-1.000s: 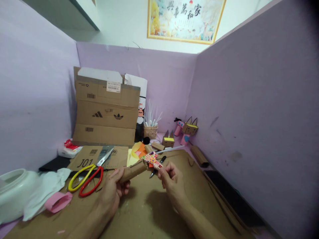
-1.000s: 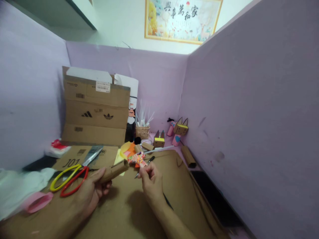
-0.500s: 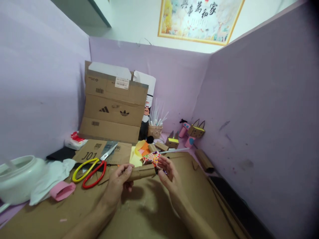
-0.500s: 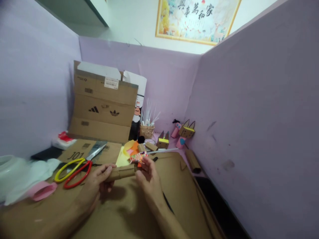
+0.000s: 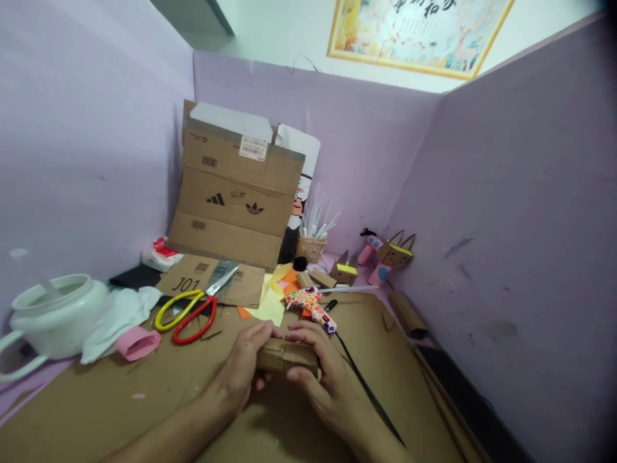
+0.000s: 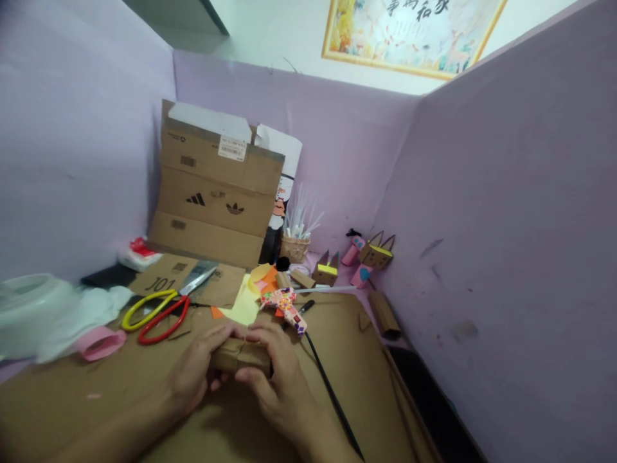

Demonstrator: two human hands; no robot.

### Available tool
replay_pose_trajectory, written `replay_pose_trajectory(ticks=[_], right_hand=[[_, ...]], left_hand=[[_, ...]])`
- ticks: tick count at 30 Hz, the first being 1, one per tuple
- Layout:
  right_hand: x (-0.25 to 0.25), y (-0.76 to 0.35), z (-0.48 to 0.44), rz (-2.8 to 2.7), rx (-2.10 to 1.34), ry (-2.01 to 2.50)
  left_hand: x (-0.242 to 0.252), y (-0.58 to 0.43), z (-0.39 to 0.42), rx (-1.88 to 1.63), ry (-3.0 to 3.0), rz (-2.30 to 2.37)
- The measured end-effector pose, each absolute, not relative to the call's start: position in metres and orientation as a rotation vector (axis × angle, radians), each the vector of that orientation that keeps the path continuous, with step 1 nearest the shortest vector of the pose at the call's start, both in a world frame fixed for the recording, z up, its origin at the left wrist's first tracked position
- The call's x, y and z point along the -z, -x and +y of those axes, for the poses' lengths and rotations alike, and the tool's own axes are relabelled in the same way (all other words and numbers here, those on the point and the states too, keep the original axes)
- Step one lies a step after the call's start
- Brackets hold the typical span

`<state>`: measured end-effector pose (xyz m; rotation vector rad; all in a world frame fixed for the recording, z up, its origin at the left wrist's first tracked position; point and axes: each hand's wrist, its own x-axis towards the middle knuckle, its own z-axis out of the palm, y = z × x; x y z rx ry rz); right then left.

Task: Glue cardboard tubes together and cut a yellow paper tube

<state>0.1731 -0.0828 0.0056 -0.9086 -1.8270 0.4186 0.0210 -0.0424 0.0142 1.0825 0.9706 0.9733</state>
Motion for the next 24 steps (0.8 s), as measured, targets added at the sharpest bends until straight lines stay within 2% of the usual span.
replay_pose_trajectory(ticks=[7,14,24], right_hand=[[0.003,-0.176,-0.082,-1.772,-0.434,0.956],[-0.002,-0.178,-0.083,-1.979,-0.337,0.935],[0.006,-0.166,-0.084,-1.818,-0.321,0.996]], left_hand=[[-0.021,-0.014,-0.046,-1.081,-1.182,1.014],[-0.018,-0.015,-0.045,-1.065,-1.230,1.030],[-0.018,-0.017,-0.047,-1.172,-1.322,1.112]])
